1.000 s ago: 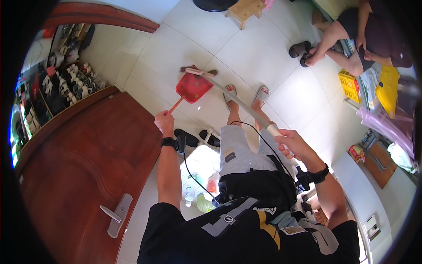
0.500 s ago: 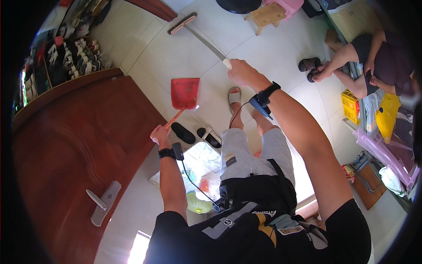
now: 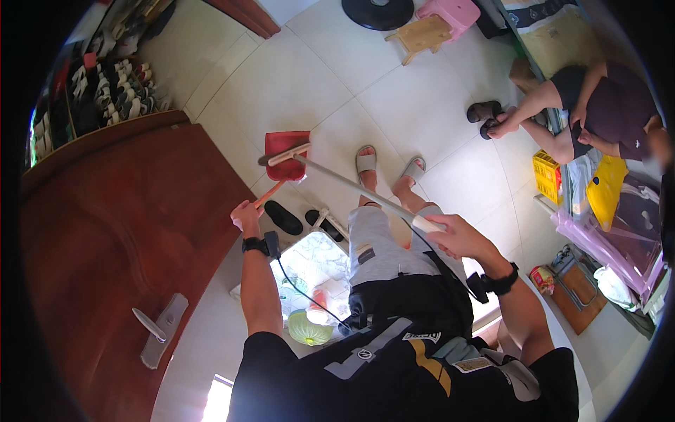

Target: The recorder is sweeping the floor with a broom and collecting dust in a dustpan.

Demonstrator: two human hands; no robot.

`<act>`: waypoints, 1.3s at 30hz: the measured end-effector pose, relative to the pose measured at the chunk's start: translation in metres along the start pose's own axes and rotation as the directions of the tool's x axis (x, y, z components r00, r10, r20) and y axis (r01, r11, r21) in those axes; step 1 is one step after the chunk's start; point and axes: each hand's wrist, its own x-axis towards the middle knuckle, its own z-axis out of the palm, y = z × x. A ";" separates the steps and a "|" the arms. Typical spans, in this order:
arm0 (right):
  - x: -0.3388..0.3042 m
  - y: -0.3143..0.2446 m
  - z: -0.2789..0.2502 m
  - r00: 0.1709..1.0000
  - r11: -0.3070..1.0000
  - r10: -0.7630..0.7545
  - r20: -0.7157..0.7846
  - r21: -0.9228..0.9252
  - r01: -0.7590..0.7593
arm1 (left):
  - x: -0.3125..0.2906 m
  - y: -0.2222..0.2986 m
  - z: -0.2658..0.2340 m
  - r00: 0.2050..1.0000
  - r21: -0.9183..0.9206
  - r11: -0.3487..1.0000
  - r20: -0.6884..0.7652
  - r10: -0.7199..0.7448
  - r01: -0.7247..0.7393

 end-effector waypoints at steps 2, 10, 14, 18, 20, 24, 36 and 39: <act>-0.026 0.013 -0.012 0.994 0.991 0.093 -0.059 0.100 -0.087 | -0.025 0.013 0.007 0.999 0.000 1.000 0.049 0.021 -0.021; -0.034 0.067 -0.054 0.939 0.982 0.098 -0.330 0.184 -0.038 | -0.058 0.085 0.052 0.891 0.285 0.852 0.259 0.373 -0.440; 0.001 0.088 -0.034 0.958 0.916 0.133 -0.254 0.401 -0.021 | -0.042 0.092 0.110 0.807 0.518 0.624 0.300 0.508 -0.586; 0.022 0.079 0.013 0.992 0.818 0.124 -0.013 0.568 -0.095 | -0.040 0.089 0.143 0.740 0.539 0.539 0.273 0.615 -0.647; 0.022 0.080 0.019 0.991 0.641 0.115 0.069 0.757 -0.128 | -0.030 0.095 0.133 0.721 0.560 0.484 0.344 0.602 -0.672; -0.018 0.103 0.015 0.992 0.581 0.126 0.014 0.809 -0.085 | -0.073 0.111 0.115 0.743 0.416 0.625 0.481 0.465 -0.660; -0.139 0.281 0.018 0.803 0.333 0.528 -0.277 0.937 0.105 | -0.178 0.144 0.176 0.464 0.351 0.304 0.650 0.602 -0.886; -0.134 0.322 0.020 0.796 0.292 0.538 -0.278 0.947 0.133 | -0.201 0.146 0.209 0.175 0.237 0.028 0.628 0.759 -0.971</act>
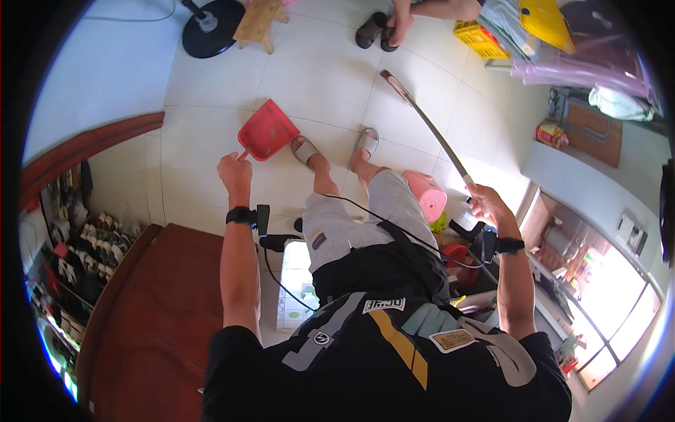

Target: The recorder is sweeping the floor with a broom and collecting dust in a dustpan.

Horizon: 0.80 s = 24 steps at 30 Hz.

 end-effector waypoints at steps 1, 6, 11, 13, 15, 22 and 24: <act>0.012 0.006 -0.002 1.000 1.000 0.005 -0.007 0.017 -0.005 | 0.007 0.013 0.004 1.000 0.000 1.000 0.009 0.017 -0.017; 0.043 0.056 0.020 0.990 0.999 0.016 0.139 -0.046 -0.010 | 0.023 0.074 0.020 0.977 -0.017 0.995 0.186 0.103 -0.102; -0.003 0.067 0.082 0.945 0.991 -0.029 0.325 -0.114 0.070 | 0.028 0.085 0.048 0.968 0.025 0.983 0.178 0.175 -0.182; -0.002 0.073 0.082 0.919 0.999 -0.041 0.392 0.037 0.029 | 0.027 0.081 0.053 0.958 0.036 0.962 0.109 0.264 -0.269; -0.003 0.075 0.080 0.872 0.986 -0.075 0.483 0.166 -0.007 | 0.041 0.049 0.051 0.983 0.021 0.988 0.110 0.151 -0.154; -0.018 0.126 -0.005 0.911 0.937 -0.118 0.395 0.348 -0.029 | -0.009 0.132 0.050 0.953 -0.091 0.989 0.270 0.141 -0.120; -0.026 0.140 -0.038 0.950 0.928 -0.103 0.295 0.371 -0.014 | -0.023 0.152 0.056 0.945 -0.092 0.984 0.278 0.174 -0.154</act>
